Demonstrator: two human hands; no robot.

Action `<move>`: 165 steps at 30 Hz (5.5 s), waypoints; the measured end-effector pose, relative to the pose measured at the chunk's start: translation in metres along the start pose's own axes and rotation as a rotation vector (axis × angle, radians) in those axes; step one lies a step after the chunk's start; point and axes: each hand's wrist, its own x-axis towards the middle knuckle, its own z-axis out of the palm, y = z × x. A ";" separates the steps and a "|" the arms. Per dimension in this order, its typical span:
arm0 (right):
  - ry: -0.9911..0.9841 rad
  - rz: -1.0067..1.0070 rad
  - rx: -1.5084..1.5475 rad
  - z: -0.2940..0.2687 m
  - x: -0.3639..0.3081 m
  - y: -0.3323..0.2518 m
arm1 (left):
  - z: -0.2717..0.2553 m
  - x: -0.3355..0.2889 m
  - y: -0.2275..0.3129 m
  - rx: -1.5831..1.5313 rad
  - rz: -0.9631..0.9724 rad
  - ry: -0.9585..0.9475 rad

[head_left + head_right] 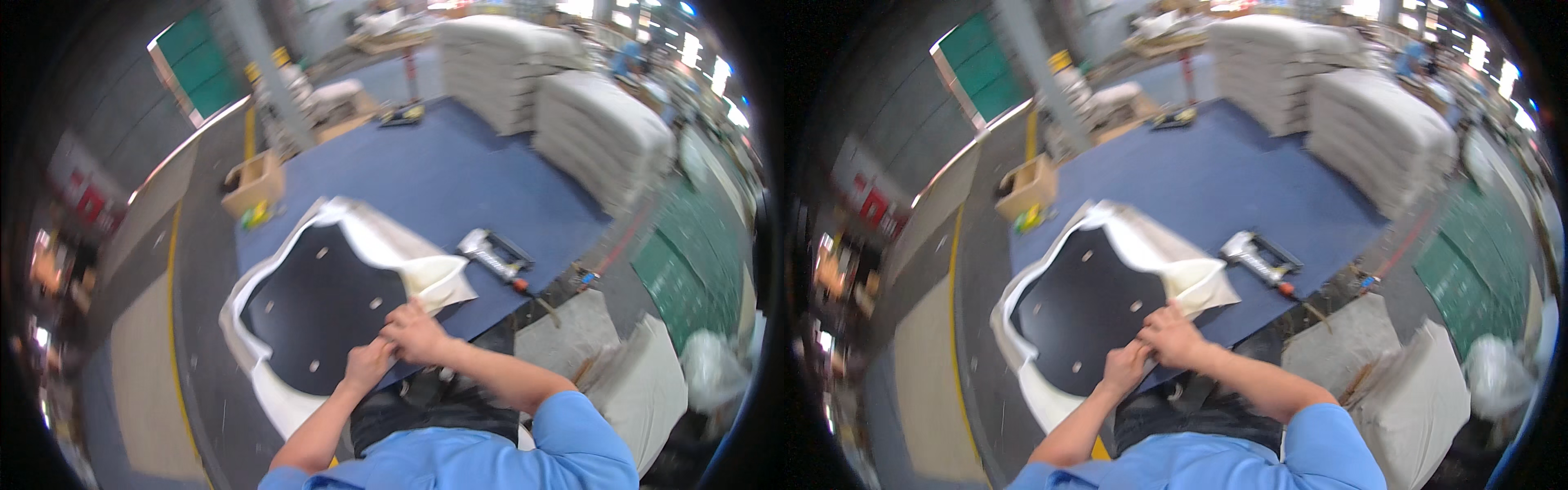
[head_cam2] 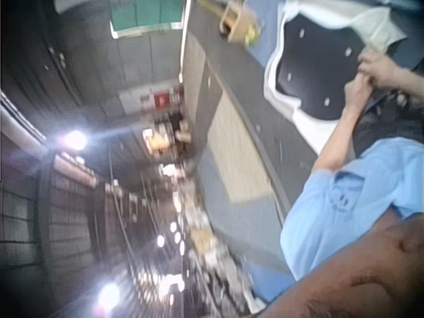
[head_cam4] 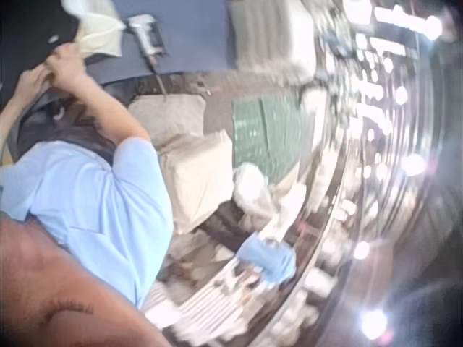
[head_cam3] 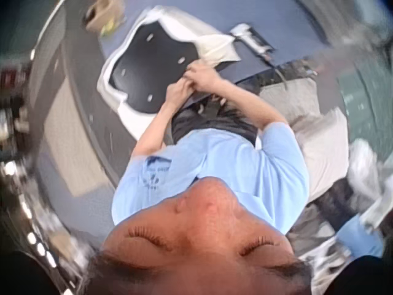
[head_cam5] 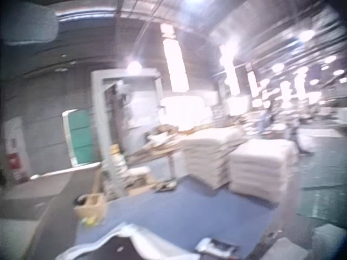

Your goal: The person wraps a white fabric cover around a cushion base, folds and tucks the edges, and uses a staple gun to secure the fabric. The person repeats this process on multiple cushions, stacking completed units on the table.

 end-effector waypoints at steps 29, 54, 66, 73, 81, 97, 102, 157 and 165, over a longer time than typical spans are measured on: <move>-0.082 0.107 0.264 0.025 0.028 0.000 | -0.044 -0.039 0.013 0.309 -0.367 -0.189; 0.357 0.757 -0.036 -0.100 -0.018 0.193 | -0.033 -0.053 0.001 0.289 -0.369 0.027; -0.166 0.779 0.936 -0.177 -0.046 -0.023 | -0.040 -0.051 0.007 0.263 -0.447 -0.046; -0.448 0.925 1.030 -0.063 -0.010 -0.072 | -0.031 -0.055 0.001 0.245 -0.391 0.056; -0.412 0.923 0.939 -0.043 0.007 -0.094 | -0.033 -0.055 -0.002 0.215 -0.418 0.025; -0.395 0.765 0.803 -0.033 -0.003 -0.092 | -0.033 -0.049 0.001 0.254 -0.417 -0.015; -0.174 0.629 0.730 -0.075 -0.014 -0.077 | -0.040 -0.047 0.003 0.249 -0.479 -0.049; -0.290 0.463 0.617 0.047 0.039 0.022 | -0.388 0.015 -0.107 0.387 -0.708 0.910; -0.847 0.056 0.226 -0.073 0.074 -0.027 | -0.342 0.127 0.064 0.408 -0.180 0.583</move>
